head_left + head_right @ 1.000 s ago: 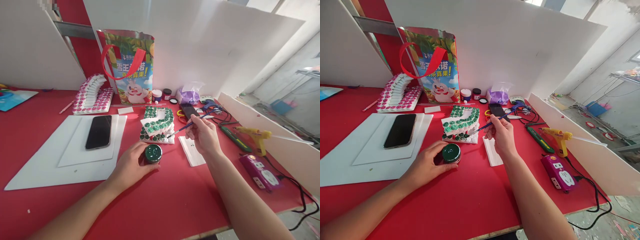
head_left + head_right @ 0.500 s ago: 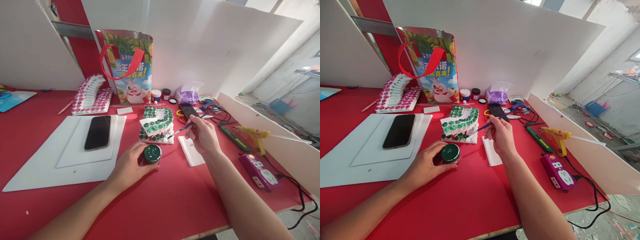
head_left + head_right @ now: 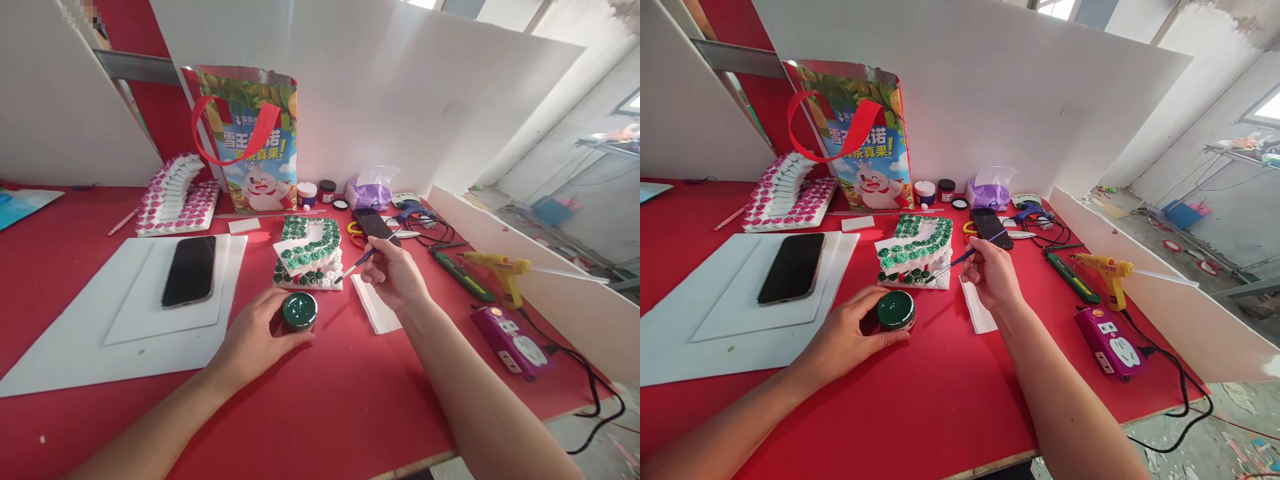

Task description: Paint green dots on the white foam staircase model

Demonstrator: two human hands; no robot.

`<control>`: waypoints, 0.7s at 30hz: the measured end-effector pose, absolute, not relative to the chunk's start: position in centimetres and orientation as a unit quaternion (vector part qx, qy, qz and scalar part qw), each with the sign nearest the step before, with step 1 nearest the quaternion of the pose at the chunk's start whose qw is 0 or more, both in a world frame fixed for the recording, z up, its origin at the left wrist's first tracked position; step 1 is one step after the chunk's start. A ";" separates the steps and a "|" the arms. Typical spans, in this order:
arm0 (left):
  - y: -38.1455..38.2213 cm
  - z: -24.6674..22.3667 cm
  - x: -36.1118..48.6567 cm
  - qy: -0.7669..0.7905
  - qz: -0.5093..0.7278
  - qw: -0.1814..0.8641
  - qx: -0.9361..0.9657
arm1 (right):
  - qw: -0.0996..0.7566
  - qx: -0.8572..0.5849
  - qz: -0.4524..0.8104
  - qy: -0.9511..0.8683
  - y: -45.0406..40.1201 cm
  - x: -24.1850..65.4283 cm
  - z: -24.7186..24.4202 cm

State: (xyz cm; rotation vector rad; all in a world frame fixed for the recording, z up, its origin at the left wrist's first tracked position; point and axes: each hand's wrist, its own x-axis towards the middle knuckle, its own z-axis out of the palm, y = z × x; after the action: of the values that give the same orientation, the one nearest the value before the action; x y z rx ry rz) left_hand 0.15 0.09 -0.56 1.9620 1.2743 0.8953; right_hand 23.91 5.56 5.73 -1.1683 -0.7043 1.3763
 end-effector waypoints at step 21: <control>0.0 0.0 0.1 0.486 0.321 0.335 0.740 | 0.576 -0.485 0.392 -0.528 4.4 23.4 5.5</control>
State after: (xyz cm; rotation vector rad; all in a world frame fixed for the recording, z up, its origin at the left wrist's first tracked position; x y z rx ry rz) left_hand 0.08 0.04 -0.04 1.9318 1.2690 0.8389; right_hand 23.43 4.39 5.51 -1.1358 -1.2373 0.9183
